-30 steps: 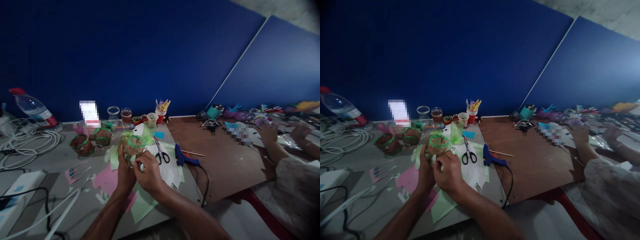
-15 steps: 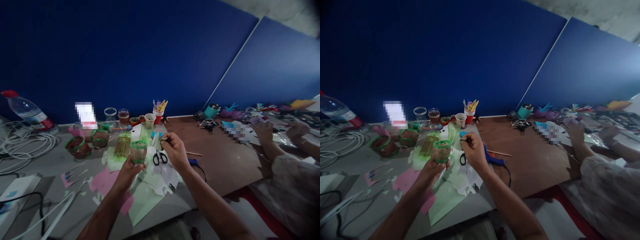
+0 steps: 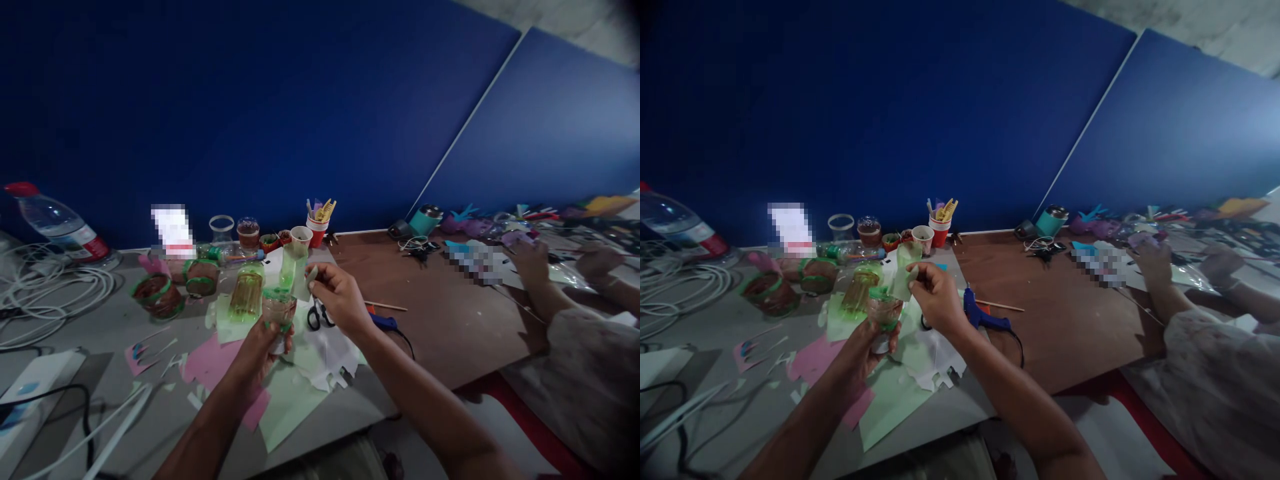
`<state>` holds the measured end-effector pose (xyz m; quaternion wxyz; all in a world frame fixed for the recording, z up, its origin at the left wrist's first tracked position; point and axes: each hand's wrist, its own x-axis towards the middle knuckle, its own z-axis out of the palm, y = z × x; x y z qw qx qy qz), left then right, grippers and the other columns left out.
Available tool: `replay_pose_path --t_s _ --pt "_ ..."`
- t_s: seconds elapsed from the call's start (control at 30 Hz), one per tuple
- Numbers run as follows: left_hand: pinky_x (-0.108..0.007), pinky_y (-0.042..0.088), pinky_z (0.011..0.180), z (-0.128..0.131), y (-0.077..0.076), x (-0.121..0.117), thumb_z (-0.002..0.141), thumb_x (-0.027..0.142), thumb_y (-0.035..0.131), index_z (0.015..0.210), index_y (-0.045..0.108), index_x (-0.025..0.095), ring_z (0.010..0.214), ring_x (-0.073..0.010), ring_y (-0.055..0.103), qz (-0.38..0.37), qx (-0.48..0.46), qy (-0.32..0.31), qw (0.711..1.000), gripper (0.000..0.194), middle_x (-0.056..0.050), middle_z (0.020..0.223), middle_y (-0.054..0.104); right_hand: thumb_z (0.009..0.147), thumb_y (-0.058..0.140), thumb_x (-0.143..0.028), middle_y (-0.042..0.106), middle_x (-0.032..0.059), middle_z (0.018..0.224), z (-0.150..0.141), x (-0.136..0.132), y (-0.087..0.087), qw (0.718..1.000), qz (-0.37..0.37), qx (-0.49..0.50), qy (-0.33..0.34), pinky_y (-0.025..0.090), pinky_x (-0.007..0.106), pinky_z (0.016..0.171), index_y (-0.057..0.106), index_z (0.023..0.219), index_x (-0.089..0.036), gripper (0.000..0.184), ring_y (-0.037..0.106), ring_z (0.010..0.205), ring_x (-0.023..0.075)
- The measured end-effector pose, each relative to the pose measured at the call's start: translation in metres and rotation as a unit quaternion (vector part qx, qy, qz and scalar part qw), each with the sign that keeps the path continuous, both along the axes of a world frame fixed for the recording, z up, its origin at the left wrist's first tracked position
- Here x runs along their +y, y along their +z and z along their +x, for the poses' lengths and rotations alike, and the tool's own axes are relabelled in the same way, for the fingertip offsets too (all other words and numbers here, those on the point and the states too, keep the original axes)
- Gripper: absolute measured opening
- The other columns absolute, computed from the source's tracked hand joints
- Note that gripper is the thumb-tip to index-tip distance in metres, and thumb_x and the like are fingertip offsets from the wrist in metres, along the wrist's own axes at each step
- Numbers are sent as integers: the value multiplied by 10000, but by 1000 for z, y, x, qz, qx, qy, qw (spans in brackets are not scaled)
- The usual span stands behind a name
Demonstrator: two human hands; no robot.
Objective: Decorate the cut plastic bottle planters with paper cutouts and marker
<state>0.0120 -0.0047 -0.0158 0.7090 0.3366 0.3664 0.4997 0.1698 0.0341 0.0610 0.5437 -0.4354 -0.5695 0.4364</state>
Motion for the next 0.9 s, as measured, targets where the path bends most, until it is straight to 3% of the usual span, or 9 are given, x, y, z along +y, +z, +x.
replay_pose_path --t_s 0.1,0.37,0.5,0.63,0.9 --pt "-237 403 547 -1 1 -3 689 541 678 1024 586 161 560 -107 513 -8 5 -3 1000 515 -34 778 618 682 553 -228 569 -10 713 0 2 3 1000 4 1 -1 383 221 577 591 835 -160 172 484 615 100" --pt "-225 410 551 -3 -2 -3 753 556 601 1026 589 174 560 -91 513 -25 3 -22 999 469 -30 807 616 686 522 -210 570 -7 687 -5 6 -1 999 22 -49 2 410 235 599 576 782 -156 123 505 621 114" --pt "-220 408 548 -3 0 -4 771 555 580 1066 577 178 557 -89 509 -30 9 -27 999 479 -22 799 613 701 503 -200 552 -11 673 -9 8 -6 996 43 -79 11 413 247 617 571 772 -157 108 498 618 115" --pt "-227 417 564 -3 0 -4 771 558 577 982 591 179 569 -90 512 -32 19 -31 999 435 -24 816 615 719 504 -188 551 -16 668 -10 10 -8 993 62 -102 -4 399 231 602 580 780 -160 102 480 611 108" --pt "-241 416 566 -3 0 -5 754 570 588 991 599 178 570 -102 510 -23 18 -33 999 458 -27 802 615 735 502 -189 516 -19 657 -12 10 -10 989 55 -135 11 376 223 581 590 795 -162 110 457 597 106"
